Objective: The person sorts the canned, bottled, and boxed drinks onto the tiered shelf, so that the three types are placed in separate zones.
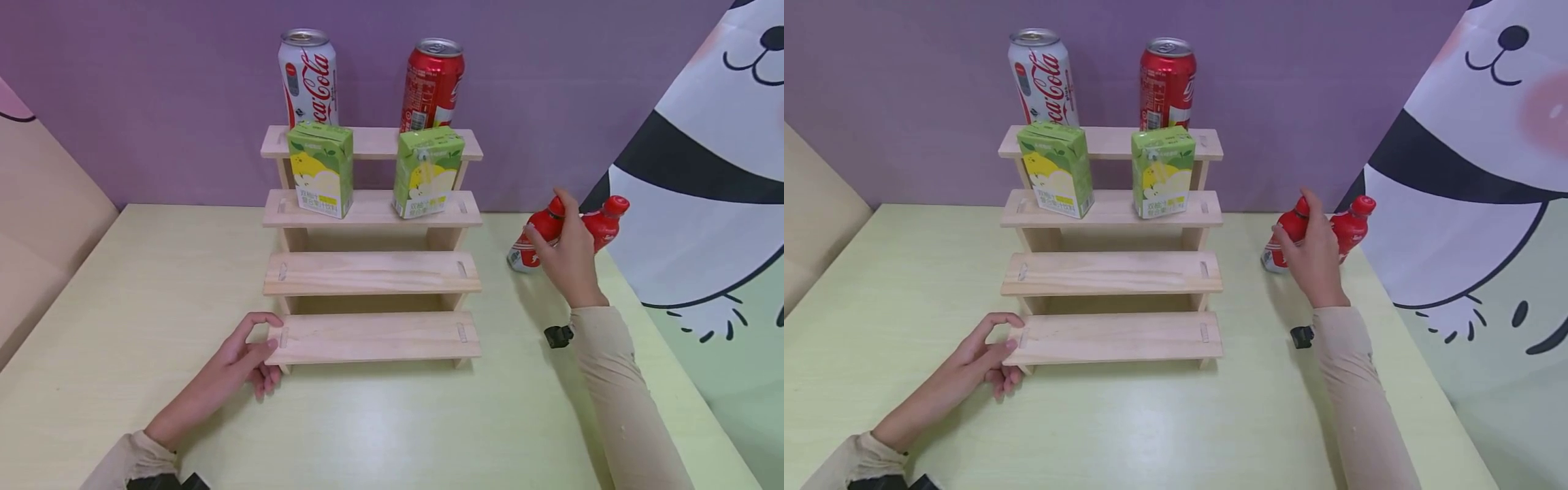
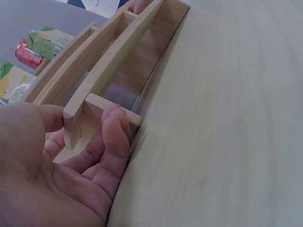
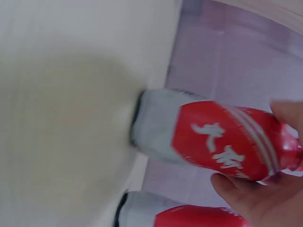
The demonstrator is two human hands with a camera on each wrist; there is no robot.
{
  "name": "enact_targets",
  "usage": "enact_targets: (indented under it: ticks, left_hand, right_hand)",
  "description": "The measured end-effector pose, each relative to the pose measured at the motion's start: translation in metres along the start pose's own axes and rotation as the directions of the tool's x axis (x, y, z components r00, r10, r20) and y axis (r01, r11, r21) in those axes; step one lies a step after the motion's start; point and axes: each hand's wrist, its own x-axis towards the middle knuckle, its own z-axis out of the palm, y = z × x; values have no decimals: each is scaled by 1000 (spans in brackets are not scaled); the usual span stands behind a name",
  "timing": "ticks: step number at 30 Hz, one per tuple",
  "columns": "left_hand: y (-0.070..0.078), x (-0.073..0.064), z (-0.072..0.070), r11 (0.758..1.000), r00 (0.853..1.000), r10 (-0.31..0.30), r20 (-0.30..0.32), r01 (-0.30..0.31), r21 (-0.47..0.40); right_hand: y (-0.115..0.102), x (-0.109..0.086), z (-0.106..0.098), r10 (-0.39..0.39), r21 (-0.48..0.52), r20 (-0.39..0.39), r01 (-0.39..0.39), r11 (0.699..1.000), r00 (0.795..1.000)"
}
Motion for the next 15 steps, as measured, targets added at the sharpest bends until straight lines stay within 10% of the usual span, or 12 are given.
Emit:
enact_targets:
  ticks: [15]
  left_hand:
    - [1,-2,0,1000,1000,5,2,-5,8]
  right_hand:
    - [1,1,4,11,-25,17,-10,1000,1000]
